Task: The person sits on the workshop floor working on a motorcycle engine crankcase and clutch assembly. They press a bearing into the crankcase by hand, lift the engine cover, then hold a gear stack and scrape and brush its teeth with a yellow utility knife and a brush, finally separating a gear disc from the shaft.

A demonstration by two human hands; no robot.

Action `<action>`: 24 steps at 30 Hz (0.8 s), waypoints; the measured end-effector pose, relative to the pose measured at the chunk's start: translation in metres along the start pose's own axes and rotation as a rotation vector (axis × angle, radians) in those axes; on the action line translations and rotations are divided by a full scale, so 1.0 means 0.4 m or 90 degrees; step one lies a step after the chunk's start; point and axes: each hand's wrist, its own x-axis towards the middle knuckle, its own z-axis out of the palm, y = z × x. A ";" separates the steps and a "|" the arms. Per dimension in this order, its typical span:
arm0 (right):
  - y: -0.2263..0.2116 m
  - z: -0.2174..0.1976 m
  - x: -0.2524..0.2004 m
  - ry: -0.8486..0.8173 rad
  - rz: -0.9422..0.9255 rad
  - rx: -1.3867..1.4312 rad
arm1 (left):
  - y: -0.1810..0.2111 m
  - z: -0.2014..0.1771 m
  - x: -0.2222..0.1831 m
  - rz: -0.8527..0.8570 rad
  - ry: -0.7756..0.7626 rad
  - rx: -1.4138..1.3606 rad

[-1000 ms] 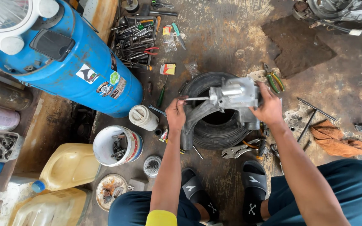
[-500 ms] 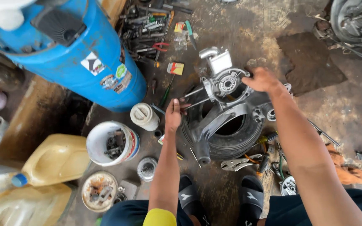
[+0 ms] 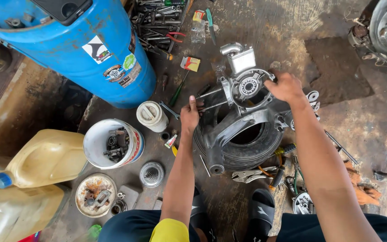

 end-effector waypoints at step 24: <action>0.066 0.141 -0.425 0.590 -0.285 0.185 | 0.010 0.111 -0.427 0.201 -0.028 -0.525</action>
